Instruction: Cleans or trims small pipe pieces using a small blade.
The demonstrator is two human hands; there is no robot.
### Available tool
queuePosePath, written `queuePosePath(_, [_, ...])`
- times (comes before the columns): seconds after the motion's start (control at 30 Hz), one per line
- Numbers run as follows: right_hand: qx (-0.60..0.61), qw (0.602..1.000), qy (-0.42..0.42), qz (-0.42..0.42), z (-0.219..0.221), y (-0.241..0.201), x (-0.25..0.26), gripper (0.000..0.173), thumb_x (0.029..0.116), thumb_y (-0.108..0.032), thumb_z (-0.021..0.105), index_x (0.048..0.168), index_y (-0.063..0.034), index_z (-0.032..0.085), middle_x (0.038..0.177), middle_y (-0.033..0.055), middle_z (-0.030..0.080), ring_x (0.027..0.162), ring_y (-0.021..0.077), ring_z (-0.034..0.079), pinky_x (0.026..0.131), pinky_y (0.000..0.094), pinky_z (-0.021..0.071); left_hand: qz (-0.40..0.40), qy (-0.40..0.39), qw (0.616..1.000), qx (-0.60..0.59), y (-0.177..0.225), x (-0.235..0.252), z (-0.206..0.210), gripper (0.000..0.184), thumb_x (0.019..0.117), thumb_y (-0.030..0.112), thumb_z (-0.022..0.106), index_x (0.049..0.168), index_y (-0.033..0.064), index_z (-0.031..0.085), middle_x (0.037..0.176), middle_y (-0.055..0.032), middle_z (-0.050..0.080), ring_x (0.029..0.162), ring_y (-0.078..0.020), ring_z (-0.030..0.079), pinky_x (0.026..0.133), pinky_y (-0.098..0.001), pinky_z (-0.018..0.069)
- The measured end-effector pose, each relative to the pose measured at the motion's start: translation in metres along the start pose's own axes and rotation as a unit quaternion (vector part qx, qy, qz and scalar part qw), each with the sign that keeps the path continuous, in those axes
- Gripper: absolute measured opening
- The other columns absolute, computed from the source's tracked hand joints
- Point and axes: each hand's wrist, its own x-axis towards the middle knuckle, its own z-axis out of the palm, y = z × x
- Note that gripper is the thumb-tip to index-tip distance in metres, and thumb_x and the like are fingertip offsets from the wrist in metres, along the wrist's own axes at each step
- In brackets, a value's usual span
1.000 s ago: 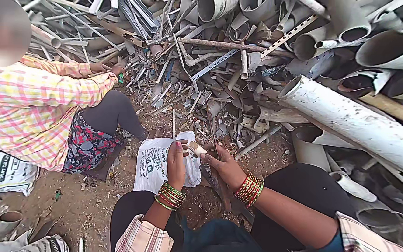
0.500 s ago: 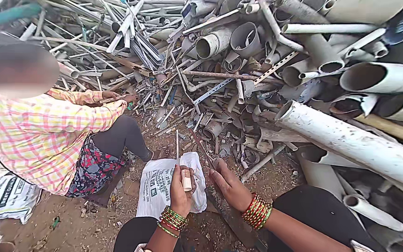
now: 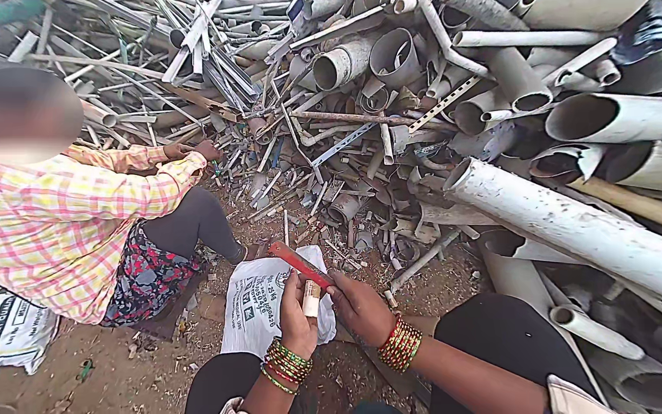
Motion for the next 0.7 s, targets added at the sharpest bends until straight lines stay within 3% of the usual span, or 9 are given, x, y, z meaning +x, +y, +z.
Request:
queuePosePath(0.1, [0.029, 0.998, 0.040, -0.030, 0.008, 0.001, -0.001, 0.035, 0.1065, -0.016, 0.042, 0.123, 0.0093, 0.061, 0.089, 0.0224, 0.067, 0.081, 0.0375, 0.068, 0.073, 0.0539, 0.0531, 0.017, -0.020, 0.999, -0.038, 0.002, -0.002, 0.000, 0.051, 0.1119, 0.027, 0.018, 0.090, 0.0065, 0.059, 0.078, -0.0027, 0.069, 0.075, -0.0100, 0.070, 0.072, -0.0248, 0.0590])
queuePosePath(0.2, [0.034, 0.998, 0.044, -0.039, 0.013, 0.000, -0.003, 0.040, 0.1069, -0.016, 0.041, 0.131, 0.0108, 0.058, 0.093, 0.0237, 0.069, 0.085, 0.0379, 0.070, 0.076, 0.0540, 0.0544, 0.021, -0.045, 0.997, -0.065, 0.003, -0.004, -0.003, 0.049, 0.1107, 0.027, 0.017, 0.097, 0.0057, 0.059, 0.084, -0.0045, 0.072, 0.081, -0.0118, 0.073, 0.074, -0.0261, 0.0601])
queuePosePath(0.37, [0.069, 0.996, 0.030, -0.046, 0.016, 0.005, -0.001, 0.033, 0.1074, -0.018, 0.040, 0.115, 0.0068, 0.060, 0.077, 0.0151, 0.060, 0.069, 0.0288, 0.062, 0.066, 0.0459, 0.0520, 0.031, -0.066, 0.995, -0.073, 0.006, 0.000, -0.005, 0.058, 0.1109, 0.032, 0.013, 0.098, 0.0043, 0.062, 0.087, -0.0079, 0.075, 0.084, -0.0170, 0.075, 0.077, -0.0293, 0.0622])
queuePosePath(0.53, [-0.004, 0.995, 0.075, -0.068, 0.014, 0.000, -0.001, 0.037, 0.1054, -0.015, 0.045, 0.126, 0.0108, 0.061, 0.087, 0.0227, 0.069, 0.077, 0.0384, 0.070, 0.069, 0.0529, 0.0551, 0.011, -0.031, 0.997, -0.067, 0.008, -0.002, -0.002, 0.066, 0.1116, 0.038, 0.011, 0.092, 0.0053, 0.065, 0.081, -0.0055, 0.074, 0.076, -0.0142, 0.074, 0.074, -0.0295, 0.0618])
queuePosePath(0.63, [0.003, 0.999, 0.029, -0.041, 0.016, -0.003, -0.003, 0.031, 0.1067, -0.015, 0.043, 0.116, 0.0092, 0.061, 0.087, 0.0238, 0.066, 0.081, 0.0410, 0.069, 0.071, 0.0547, 0.0522, 0.011, -0.013, 0.998, -0.065, 0.007, -0.004, -0.001, 0.066, 0.1110, 0.040, 0.010, 0.092, 0.0078, 0.064, 0.079, -0.0048, 0.076, 0.074, -0.0129, 0.075, 0.068, -0.0269, 0.0620])
queuePosePath(0.7, [0.014, 0.999, 0.013, -0.036, 0.019, -0.005, -0.003, 0.031, 0.1067, -0.014, 0.044, 0.115, 0.0094, 0.062, 0.087, 0.0240, 0.066, 0.082, 0.0409, 0.068, 0.072, 0.0545, 0.0523, 0.019, -0.002, 0.998, -0.066, 0.006, -0.005, 0.000, 0.065, 0.1110, 0.040, 0.010, 0.091, 0.0089, 0.063, 0.077, -0.0044, 0.075, 0.072, -0.0128, 0.075, 0.063, -0.0252, 0.0617])
